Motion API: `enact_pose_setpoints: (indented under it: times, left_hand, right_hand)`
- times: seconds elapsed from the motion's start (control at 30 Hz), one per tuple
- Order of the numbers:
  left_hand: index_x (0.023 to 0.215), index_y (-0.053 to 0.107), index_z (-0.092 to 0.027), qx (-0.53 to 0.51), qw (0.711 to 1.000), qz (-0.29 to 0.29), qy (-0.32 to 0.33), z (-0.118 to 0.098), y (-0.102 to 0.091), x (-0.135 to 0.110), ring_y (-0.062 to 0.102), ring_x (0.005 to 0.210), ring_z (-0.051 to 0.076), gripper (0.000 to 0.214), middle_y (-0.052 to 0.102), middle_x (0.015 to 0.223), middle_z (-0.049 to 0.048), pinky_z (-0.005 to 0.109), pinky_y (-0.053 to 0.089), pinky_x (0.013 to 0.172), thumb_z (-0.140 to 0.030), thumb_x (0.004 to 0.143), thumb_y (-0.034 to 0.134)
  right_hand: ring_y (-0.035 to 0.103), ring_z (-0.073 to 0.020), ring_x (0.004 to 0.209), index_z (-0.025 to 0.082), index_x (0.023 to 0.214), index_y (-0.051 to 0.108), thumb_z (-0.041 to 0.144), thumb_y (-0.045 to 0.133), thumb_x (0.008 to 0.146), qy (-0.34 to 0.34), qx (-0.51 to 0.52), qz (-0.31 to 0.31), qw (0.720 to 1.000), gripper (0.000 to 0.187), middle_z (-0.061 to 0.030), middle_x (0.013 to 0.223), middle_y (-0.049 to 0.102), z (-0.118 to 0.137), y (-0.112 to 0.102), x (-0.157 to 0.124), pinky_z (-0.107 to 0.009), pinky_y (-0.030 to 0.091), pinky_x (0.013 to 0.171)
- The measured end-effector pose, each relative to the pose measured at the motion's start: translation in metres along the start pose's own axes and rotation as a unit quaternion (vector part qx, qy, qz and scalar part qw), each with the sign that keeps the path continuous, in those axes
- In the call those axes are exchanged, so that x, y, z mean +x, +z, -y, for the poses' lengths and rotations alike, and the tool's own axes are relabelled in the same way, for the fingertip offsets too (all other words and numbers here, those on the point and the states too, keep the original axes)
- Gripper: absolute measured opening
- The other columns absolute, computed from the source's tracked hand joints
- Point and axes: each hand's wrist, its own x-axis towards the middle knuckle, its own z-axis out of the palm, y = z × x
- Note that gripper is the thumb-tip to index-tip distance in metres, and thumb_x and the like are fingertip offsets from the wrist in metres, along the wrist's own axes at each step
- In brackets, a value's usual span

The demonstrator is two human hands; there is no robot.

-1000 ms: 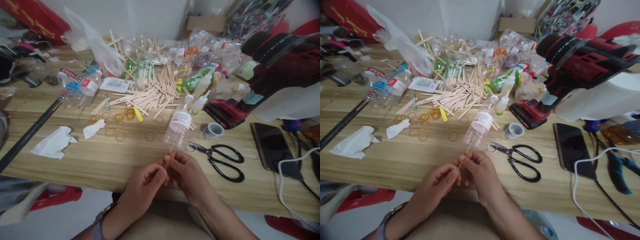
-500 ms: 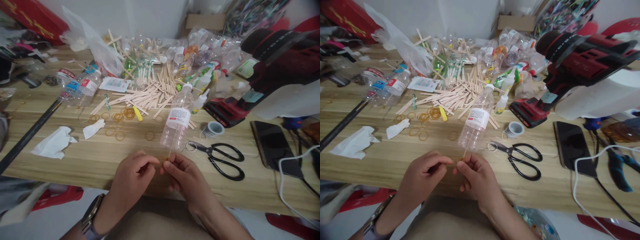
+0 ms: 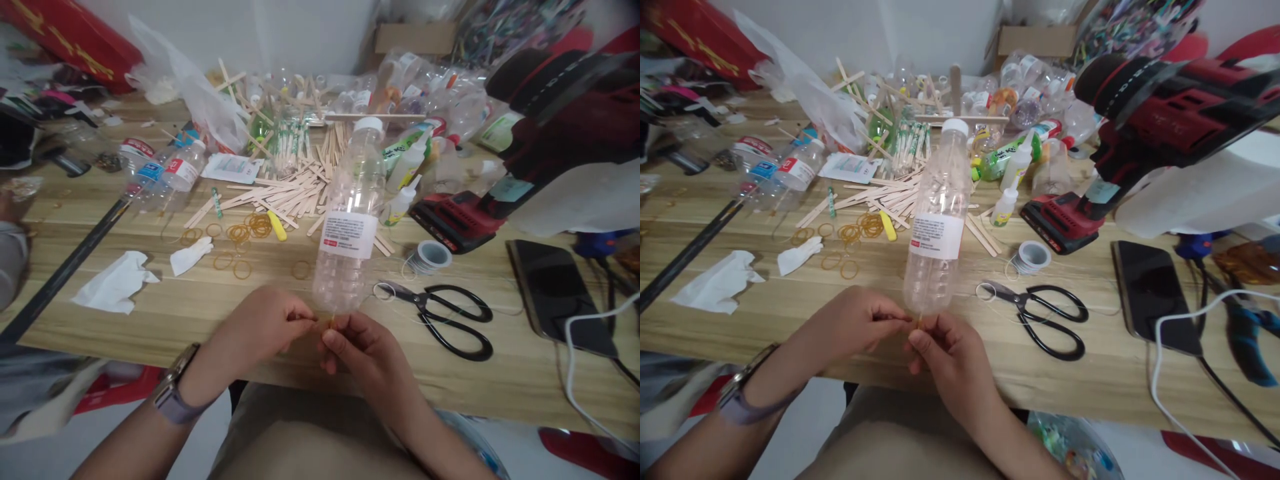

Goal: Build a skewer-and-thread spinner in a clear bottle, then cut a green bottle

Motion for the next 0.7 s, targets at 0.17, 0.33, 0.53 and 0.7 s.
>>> enact_pose_setpoints:
  times: [0.17, 0.33, 0.53, 0.7]
  left_hand:
    - [0.072, 0.080, -0.022, -0.172, 0.975, 0.128, 0.055, 0.006, -0.004, 0.009, 0.044, 0.047, 0.010, 0.021, 0.063, 0.054, -0.0024, 0.021, 0.031, 0.046, -0.032, 0.080, 0.064]
    - [0.075, 0.080, -0.020, -0.331, 0.939, 0.088, 0.026, 0.012, 0.020, 0.009, 0.038, 0.045, 0.008, 0.019, 0.065, 0.056, -0.0009, 0.020, 0.028, 0.042, -0.037, 0.076, 0.070]
    - [0.070, 0.077, -0.016, -0.500, 0.864, 0.041, -0.042, 0.013, 0.048, 0.006, 0.034, 0.041, 0.005, 0.032, 0.056, 0.048, -0.0025, 0.021, 0.018, 0.041, -0.045, 0.059, 0.082]
    - [0.065, 0.067, -0.015, -0.597, 0.798, 0.059, -0.055, 0.013, 0.052, 0.009, 0.022, 0.041, 0.003, 0.037, 0.038, 0.041, -0.0096, 0.020, 0.013, 0.042, -0.044, 0.054, 0.086]
  right_hand:
    - [0.057, -0.0106, 0.050, 0.018, 0.067, 0.063, 0.049, 0.078, 0.070, 0.005, 0.017, -0.002, 1.000, 0.035, 0.0022, 0.058, 0.063, 0.004, 0.001, -0.002, -0.023, 0.045, 0.052]
    - [0.057, -0.0104, 0.046, 0.018, 0.060, 0.061, 0.047, 0.086, 0.063, 0.023, 0.075, -0.026, 0.997, 0.038, 0.0022, 0.050, 0.062, 0.005, 0.000, -0.001, -0.022, 0.046, 0.051]
    - [0.052, -0.0070, 0.041, 0.017, 0.060, 0.055, 0.046, 0.091, 0.056, 0.084, 0.153, -0.016, 0.985, 0.047, 0.0022, 0.053, 0.063, 0.002, 0.004, -0.004, -0.019, 0.045, 0.045]
    - [0.043, -0.0042, 0.047, 0.017, 0.076, 0.069, 0.041, 0.091, 0.059, 0.098, 0.197, -0.008, 0.975, 0.037, 0.0039, 0.067, 0.060, 0.002, 0.004, -0.005, -0.018, 0.047, 0.044]
